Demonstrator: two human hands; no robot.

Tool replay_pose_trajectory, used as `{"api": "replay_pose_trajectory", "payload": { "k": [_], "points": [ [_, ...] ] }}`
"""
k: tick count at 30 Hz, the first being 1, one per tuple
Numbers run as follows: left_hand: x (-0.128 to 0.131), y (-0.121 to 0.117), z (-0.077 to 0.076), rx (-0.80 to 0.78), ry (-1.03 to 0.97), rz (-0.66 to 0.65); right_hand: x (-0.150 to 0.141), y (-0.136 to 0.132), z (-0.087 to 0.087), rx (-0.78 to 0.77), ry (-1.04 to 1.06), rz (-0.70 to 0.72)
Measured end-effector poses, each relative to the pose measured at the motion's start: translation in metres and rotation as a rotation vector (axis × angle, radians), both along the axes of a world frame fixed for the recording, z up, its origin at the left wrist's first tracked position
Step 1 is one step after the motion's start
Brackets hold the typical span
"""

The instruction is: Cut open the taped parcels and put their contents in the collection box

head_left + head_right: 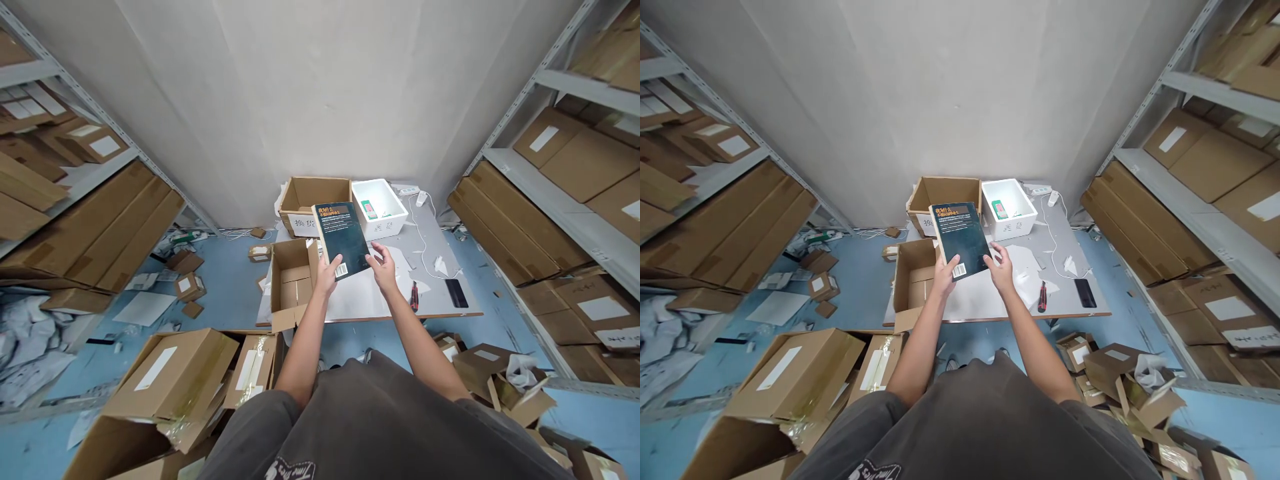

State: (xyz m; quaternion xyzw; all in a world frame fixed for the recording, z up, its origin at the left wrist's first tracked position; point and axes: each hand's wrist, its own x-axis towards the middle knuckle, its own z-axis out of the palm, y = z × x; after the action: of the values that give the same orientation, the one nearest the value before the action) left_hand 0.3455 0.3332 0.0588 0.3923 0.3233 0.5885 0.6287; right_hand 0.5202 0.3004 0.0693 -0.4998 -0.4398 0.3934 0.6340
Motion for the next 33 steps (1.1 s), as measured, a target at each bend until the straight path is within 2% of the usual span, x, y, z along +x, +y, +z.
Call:
{"api": "replay_pose_trajectory", "payload": {
  "k": [2, 5, 15, 17, 20, 21, 22, 24, 26, 29, 32, 33],
  "points": [
    [-0.010, 0.000, -0.001, -0.014, -0.020, -0.055, 0.005, 0.001, -0.001, -0.071, 0.061, 0.049],
    [-0.015, -0.001, -0.002, 0.051, 0.032, -0.019, 0.002, -0.003, -0.002, -0.107, 0.230, 0.187],
    [-0.016, 0.005, -0.002, 0.212, 0.266, 0.009, -0.006, -0.009, -0.003, -0.051, 0.383, 0.155],
    [-0.017, 0.005, 0.001, 0.223, 0.398, 0.110, -0.007, -0.008, -0.003, -0.035, 0.387, 0.135],
    [-0.013, 0.000, 0.011, 0.222, 0.666, 0.385, -0.009, -0.004, -0.003, 0.009, 0.386, 0.079],
    [-0.009, -0.002, 0.015, 0.234, 0.736, 0.418, -0.010, -0.003, -0.004, 0.025, 0.384, 0.060],
    [-0.004, -0.005, 0.019, 0.254, 0.785, 0.397, -0.012, -0.002, -0.004, 0.039, 0.377, 0.043],
    [0.010, -0.010, 0.027, 0.298, 0.820, 0.255, -0.017, -0.001, -0.003, 0.060, 0.343, 0.027],
    [0.025, -0.012, 0.034, 0.302, 0.799, 0.131, -0.025, -0.002, 0.000, 0.065, 0.282, 0.043],
    [0.039, -0.009, 0.039, 0.260, 0.634, 0.076, -0.032, -0.008, 0.008, 0.077, 0.161, 0.144],
    [0.030, 0.004, 0.037, 0.200, 0.370, 0.048, -0.024, -0.012, 0.017, 0.101, 0.034, 0.300],
    [0.023, 0.009, 0.035, 0.178, 0.300, 0.044, -0.017, -0.012, 0.018, 0.103, -0.002, 0.304]
  ]
}}
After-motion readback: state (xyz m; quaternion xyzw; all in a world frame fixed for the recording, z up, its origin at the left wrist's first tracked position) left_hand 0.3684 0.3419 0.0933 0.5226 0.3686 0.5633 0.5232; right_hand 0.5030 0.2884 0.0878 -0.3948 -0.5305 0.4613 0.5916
